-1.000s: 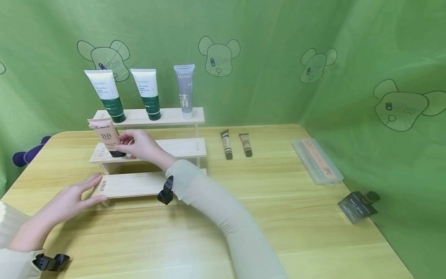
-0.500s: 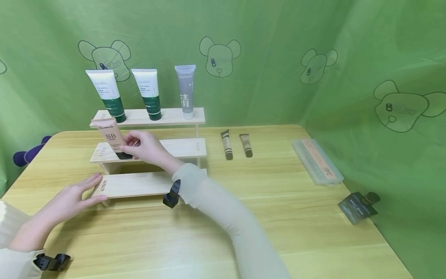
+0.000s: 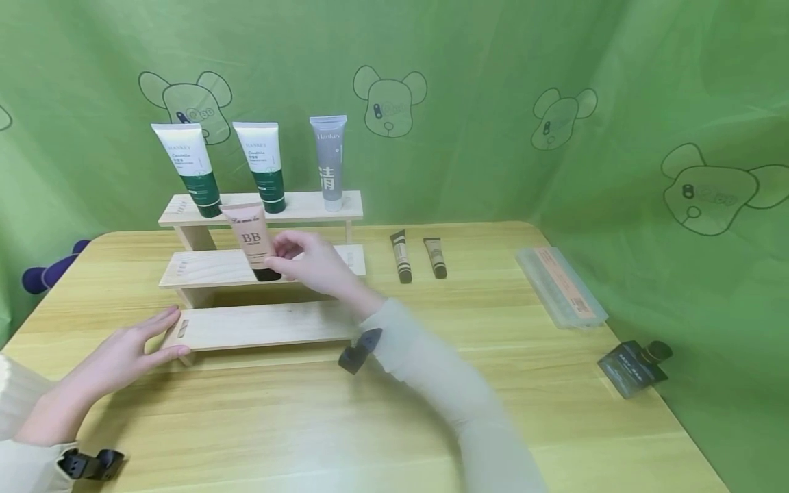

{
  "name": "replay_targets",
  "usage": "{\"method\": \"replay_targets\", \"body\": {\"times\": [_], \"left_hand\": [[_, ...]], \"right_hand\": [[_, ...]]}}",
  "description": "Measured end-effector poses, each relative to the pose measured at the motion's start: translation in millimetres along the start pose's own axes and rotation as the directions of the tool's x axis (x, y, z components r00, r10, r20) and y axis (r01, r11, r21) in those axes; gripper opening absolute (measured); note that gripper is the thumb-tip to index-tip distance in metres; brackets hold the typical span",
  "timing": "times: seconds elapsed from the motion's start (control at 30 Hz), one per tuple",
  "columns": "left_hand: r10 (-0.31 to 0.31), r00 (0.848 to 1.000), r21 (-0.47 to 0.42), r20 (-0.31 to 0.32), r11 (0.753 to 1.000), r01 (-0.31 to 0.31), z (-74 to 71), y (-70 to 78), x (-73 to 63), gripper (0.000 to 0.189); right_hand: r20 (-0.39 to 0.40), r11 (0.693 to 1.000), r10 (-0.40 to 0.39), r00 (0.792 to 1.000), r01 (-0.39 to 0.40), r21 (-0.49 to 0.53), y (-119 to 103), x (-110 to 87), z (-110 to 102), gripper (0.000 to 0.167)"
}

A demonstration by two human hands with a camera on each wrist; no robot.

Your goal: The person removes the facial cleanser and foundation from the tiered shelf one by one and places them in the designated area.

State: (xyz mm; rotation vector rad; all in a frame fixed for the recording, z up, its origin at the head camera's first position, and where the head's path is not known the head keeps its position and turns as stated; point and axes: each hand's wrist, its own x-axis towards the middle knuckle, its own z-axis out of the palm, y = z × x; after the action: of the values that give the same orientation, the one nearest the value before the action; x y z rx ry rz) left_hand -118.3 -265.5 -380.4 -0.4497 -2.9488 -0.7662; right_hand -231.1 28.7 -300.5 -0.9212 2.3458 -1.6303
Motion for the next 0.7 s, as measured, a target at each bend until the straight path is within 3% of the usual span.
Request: {"method": "replay_targets", "body": {"times": [0.37, 0.7], "left_hand": [[-0.001, 1.000, -0.002, 0.007, 1.000, 0.001, 0.8, -1.6, 0.6, 0.075], [-0.008, 1.000, -0.005, 0.015, 1.000, 0.008, 0.6, -1.8, 1.1, 0.075]], "right_hand": [[-0.132, 0.999, 0.028, 0.991, -0.031, -0.021, 7, -35.7, -57, 0.022], [-0.276, 0.996, 0.090, 0.957, -0.092, 0.004, 36, -60.5, -108, 0.023]]}}
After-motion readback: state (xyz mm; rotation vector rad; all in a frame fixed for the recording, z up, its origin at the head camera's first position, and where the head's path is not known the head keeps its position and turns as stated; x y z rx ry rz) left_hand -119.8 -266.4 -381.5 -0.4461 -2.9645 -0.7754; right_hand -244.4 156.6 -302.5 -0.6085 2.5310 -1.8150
